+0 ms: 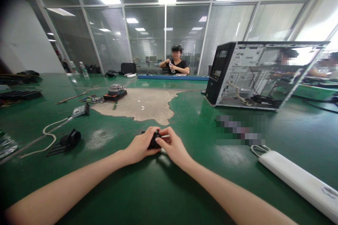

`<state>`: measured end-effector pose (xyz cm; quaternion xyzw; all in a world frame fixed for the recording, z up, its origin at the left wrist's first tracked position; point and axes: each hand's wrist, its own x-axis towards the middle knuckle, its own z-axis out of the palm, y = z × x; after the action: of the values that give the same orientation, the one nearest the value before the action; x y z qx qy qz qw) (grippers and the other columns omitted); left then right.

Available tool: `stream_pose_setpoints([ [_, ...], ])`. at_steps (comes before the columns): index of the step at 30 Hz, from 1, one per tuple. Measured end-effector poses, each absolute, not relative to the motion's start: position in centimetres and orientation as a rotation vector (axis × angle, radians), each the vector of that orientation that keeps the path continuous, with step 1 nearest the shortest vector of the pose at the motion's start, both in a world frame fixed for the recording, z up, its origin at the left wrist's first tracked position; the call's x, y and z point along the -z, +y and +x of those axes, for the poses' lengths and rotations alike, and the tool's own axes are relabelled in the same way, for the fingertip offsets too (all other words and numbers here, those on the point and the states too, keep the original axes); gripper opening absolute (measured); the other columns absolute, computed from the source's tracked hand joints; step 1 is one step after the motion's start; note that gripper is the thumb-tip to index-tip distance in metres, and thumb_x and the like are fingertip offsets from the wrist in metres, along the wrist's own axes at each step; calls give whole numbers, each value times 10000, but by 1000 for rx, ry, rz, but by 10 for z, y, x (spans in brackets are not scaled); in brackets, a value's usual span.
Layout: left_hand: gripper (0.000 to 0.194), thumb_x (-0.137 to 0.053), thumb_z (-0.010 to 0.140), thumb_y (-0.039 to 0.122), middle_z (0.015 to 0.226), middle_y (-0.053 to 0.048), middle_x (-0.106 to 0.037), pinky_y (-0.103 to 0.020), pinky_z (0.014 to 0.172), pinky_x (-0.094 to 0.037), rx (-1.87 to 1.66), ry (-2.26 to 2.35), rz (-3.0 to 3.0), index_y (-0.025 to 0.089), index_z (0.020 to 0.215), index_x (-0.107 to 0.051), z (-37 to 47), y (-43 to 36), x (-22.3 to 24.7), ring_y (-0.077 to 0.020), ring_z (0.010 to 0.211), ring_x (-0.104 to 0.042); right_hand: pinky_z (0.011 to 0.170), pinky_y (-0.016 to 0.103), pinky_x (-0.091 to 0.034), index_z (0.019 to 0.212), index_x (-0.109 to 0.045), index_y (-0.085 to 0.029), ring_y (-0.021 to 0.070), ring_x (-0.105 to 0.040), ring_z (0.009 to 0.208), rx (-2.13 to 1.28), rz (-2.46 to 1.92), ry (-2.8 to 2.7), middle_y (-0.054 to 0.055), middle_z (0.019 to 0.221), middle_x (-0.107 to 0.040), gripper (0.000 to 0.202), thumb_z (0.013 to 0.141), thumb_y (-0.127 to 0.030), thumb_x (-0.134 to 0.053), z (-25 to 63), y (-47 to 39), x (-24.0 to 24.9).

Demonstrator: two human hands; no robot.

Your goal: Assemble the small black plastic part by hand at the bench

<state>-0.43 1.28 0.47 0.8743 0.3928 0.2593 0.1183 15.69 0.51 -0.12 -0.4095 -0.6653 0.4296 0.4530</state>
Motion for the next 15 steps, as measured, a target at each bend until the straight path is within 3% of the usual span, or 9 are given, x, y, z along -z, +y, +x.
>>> stream_pose_setpoints([
  [5,604,-609,681,304,1158,-68,-426,-368,778,-446,-754,1155,2556,241,1172,-263,-4,14,-6,-222,958,-529,765,313,-459,913,-481,-184,145,-560,827,-1078,-1024,-1703,22,879,-565,192,767,-302,-524,160,10,4],
  [12,599,-599,684,300,1149,-60,-440,-355,762,-450,-743,1169,2535,237,1173,-260,-4,19,-5,-221,931,-541,728,262,-474,874,-461,-210,135,-547,871,-1114,-890,-1659,3,912,-515,134,775,-282,-517,157,-1,-4],
  [15,618,-599,684,336,1159,-66,-439,-361,770,-445,-728,1180,2528,235,1186,-252,-4,20,-4,-231,943,-537,661,258,-475,860,-459,-205,126,-554,778,-1112,-936,-1644,5,885,-519,138,776,-301,-510,157,2,-3],
])
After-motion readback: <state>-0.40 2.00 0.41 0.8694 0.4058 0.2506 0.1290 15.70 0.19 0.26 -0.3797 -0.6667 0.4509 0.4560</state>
